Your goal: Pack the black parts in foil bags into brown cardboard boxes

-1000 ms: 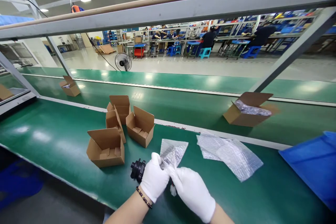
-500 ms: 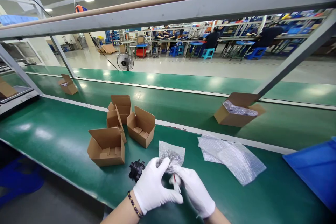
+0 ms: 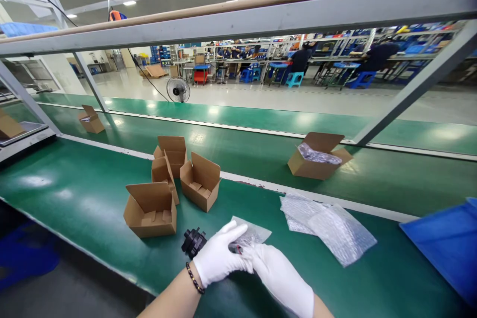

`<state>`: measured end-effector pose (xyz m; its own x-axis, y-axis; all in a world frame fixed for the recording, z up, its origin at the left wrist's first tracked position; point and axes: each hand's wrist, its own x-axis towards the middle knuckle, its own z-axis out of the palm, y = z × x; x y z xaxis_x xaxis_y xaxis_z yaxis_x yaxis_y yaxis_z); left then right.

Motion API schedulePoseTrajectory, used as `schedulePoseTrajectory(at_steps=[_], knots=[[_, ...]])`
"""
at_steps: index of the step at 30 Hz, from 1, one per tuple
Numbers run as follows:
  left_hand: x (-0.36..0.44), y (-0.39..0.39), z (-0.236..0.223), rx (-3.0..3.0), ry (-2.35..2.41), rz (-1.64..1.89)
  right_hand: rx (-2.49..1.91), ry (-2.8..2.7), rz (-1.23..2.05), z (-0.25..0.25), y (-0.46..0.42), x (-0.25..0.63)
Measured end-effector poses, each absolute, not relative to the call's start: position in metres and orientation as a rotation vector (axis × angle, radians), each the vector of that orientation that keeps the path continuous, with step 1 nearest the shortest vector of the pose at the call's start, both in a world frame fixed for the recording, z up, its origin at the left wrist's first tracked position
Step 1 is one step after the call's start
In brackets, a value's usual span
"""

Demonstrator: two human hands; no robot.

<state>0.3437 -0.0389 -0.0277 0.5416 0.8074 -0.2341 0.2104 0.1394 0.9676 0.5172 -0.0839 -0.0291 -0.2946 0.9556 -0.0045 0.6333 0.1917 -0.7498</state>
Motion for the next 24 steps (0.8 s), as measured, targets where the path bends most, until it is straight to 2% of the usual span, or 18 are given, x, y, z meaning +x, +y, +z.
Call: schedulePoseTrajectory(at_steps=[5, 7, 10, 16, 20, 22, 24], knots=[[0.352, -0.036, -0.034, 1.238, 0.905, 0.641, -1.8, -2.071, 0.009, -0.032, -0.093, 0.509], [0.356, -0.043, -0.038, 1.366, 1.0, 0.724, -1.816, -1.972, -0.178, -0.039, -0.094, 0.502], [0.354, -0.055, -0.042, 1.747, 1.094, 0.793, -1.76, -1.944, -0.181, -0.052, -0.089, 0.495], [0.336, -0.056, -0.045, 2.154, 0.81, 0.547, -1.741, -1.909, 0.1, -0.052, -0.078, 0.493], [0.337, -0.045, -0.069, 2.215, 0.934, 0.756, -1.613, -1.828, 0.381, -0.036, -0.077, 0.493], [0.341, -0.037, -0.082, 2.225, 0.966, 0.834, -1.519, -1.903, 0.382, -0.04, -0.077, 0.492], [0.345, -0.03, -0.087, 2.178, 1.017, 0.867, -1.557, -1.977, 0.244, -0.053, -0.075, 0.491]])
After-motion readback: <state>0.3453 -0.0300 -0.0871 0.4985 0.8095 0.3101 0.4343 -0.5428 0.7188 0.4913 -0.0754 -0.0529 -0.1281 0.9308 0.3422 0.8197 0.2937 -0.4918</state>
